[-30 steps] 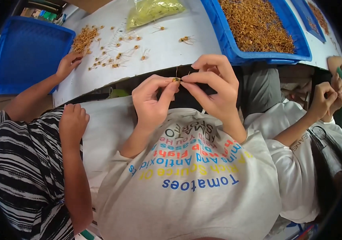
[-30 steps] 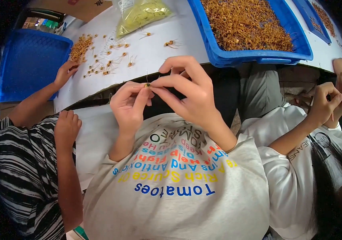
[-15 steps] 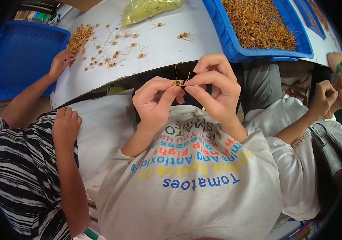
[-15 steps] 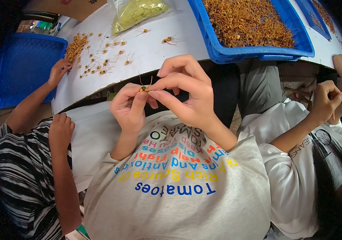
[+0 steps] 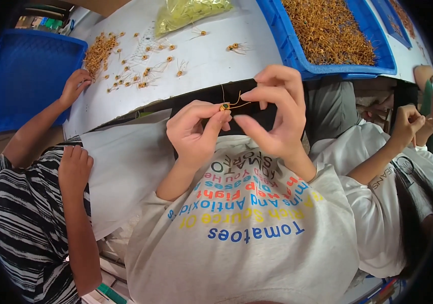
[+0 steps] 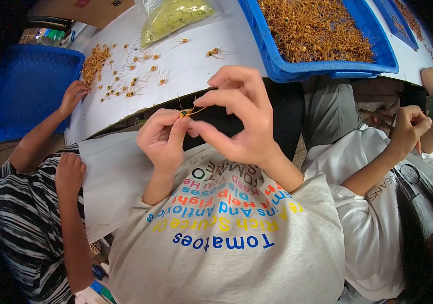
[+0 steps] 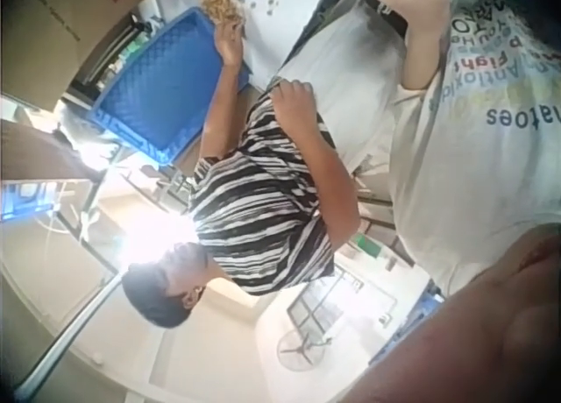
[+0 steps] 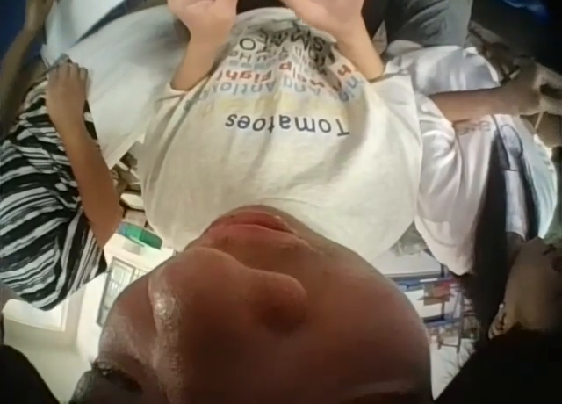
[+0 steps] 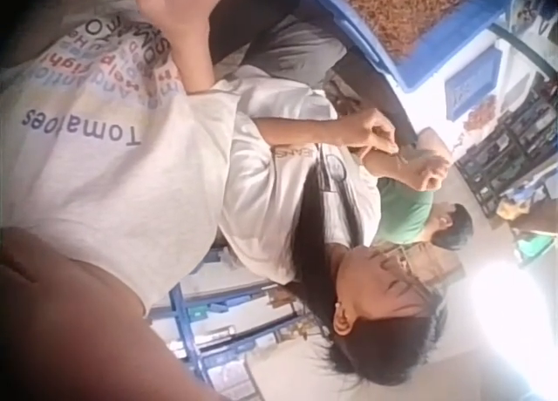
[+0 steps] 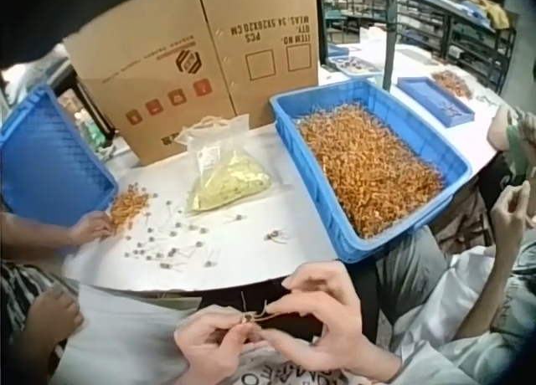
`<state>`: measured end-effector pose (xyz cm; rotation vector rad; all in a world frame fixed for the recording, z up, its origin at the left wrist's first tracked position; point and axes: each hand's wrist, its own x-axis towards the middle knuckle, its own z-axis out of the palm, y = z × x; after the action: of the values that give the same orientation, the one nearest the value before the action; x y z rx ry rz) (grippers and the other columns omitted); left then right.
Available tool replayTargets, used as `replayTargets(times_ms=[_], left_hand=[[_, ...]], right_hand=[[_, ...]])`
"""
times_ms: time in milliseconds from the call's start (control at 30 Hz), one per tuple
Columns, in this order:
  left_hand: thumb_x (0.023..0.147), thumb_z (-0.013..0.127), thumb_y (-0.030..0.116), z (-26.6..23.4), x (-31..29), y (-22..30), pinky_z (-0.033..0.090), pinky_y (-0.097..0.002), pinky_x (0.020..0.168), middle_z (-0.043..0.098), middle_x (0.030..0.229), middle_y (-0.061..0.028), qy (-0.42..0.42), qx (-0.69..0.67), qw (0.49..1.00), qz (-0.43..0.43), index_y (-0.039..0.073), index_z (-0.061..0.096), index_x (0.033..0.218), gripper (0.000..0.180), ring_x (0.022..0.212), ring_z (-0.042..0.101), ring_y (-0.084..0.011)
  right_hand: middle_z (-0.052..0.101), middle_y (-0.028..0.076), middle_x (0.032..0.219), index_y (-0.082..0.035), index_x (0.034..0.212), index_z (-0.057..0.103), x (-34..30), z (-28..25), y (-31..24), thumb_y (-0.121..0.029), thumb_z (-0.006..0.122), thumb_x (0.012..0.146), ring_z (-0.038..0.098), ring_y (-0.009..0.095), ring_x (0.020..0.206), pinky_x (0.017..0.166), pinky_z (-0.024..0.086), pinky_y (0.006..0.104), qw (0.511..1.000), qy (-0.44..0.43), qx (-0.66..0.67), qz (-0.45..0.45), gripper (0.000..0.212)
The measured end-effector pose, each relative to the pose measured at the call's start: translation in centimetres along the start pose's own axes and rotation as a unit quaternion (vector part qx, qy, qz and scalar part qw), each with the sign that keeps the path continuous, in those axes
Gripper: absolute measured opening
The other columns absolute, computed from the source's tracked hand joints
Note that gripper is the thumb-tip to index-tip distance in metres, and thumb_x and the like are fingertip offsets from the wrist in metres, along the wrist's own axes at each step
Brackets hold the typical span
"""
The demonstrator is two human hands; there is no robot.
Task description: Inspecting and sorting small metal components into trays and bags at a workbench.
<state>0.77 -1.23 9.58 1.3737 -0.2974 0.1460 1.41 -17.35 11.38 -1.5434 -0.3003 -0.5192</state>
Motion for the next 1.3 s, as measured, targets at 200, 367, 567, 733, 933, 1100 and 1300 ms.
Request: replayTargets(times_ms=[200, 367, 567, 733, 933, 1100, 1300], left_hand=[[0.074, 0.069, -0.014, -0.2, 0.8, 0.2, 0.047, -0.0212, 0.054, 0.068, 0.078, -0.0102, 0.004, 0.138, 0.985, 0.099, -0.004, 0.069, 0.087, 0.017, 0.062, 0.059, -0.0140], [0.070, 0.070, -0.014, -0.4, 0.8, 0.2, 0.045, -0.0212, 0.054, 0.068, 0.076, -0.0091, -0.012, 0.185, 0.977, 0.104, -0.004, 0.070, 0.087, 0.020, 0.060, 0.057, -0.0135], [0.072, 0.067, -0.014, -0.9, 0.8, 0.0, 0.045, -0.0224, 0.054, 0.066, 0.080, -0.0108, -0.047, 0.168, 0.979, 0.105, -0.004, 0.066, 0.087, 0.018, 0.061, 0.056, -0.0149], [0.076, 0.064, -0.014, -1.5, 0.9, -0.4, 0.047, -0.0233, 0.054, 0.065, 0.085, -0.0132, -0.085, 0.144, 0.981, 0.102, -0.004, 0.063, 0.088, 0.015, 0.061, 0.056, -0.0164], [0.077, 0.064, -0.014, -2.0, 0.7, 0.3, 0.048, -0.0233, 0.054, 0.065, 0.086, -0.0144, -0.079, 0.034, 0.996, 0.011, -0.004, 0.063, 0.089, 0.016, 0.061, 0.057, -0.0167], [0.077, 0.064, -0.014, -3.0, 1.1, 0.3, 0.048, -0.0229, 0.054, 0.066, 0.086, -0.0149, -0.104, 0.048, 0.993, 0.026, -0.004, 0.064, 0.090, 0.016, 0.062, 0.058, -0.0173], [0.072, 0.072, -0.008, -3.0, 2.0, 0.5, 0.041, -0.0229, 0.056, 0.068, 0.076, -0.0092, -0.098, 0.063, 0.993, -0.024, -0.001, 0.070, 0.084, 0.013, 0.059, 0.054, -0.0144]], right_hand=[[0.055, 0.009, 0.112, -0.004, 0.081, 0.071, 0.2, 0.2, -0.1, 0.002, 0.074, 0.070, 0.045, 0.012, 0.072, 0.060, 0.038, 0.0210, 0.984, -0.034, -0.114, -0.129, 0.013], [0.054, 0.010, 0.112, -0.004, 0.082, 0.072, 0.6, 0.1, 0.2, 0.001, 0.073, 0.071, 0.045, 0.015, 0.079, 0.067, 0.040, 0.0228, 0.981, -0.077, -0.126, -0.123, 0.012], [0.056, 0.008, 0.114, -0.005, 0.081, 0.072, 1.6, 0.1, -0.1, 0.000, 0.071, 0.073, 0.045, 0.015, 0.082, 0.070, 0.039, 0.0232, 0.992, -0.104, -0.042, -0.058, 0.010], [0.056, 0.008, 0.113, -0.004, 0.081, 0.071, 2.0, 0.1, -0.2, 0.000, 0.070, 0.074, 0.045, 0.015, 0.083, 0.071, 0.038, 0.0232, 0.992, -0.121, 0.010, -0.022, 0.008], [0.057, 0.008, 0.111, -0.003, 0.080, 0.071, 3.2, -0.5, -1.0, -0.002, 0.070, 0.077, 0.046, 0.015, 0.080, 0.070, 0.039, 0.0236, 0.984, -0.109, 0.089, 0.105, 0.003], [0.057, 0.009, 0.110, -0.003, 0.079, 0.071, 5.1, -0.9, -0.9, -0.003, 0.070, 0.079, 0.046, 0.014, 0.080, 0.071, 0.038, 0.0239, 0.961, -0.224, 0.084, 0.138, 0.001], [0.060, 0.009, 0.106, -0.001, 0.079, 0.070, 7.7, -0.7, 0.5, -0.003, 0.071, 0.080, 0.047, 0.013, 0.082, 0.072, 0.038, 0.0237, 0.931, -0.354, 0.070, 0.060, 0.003]])
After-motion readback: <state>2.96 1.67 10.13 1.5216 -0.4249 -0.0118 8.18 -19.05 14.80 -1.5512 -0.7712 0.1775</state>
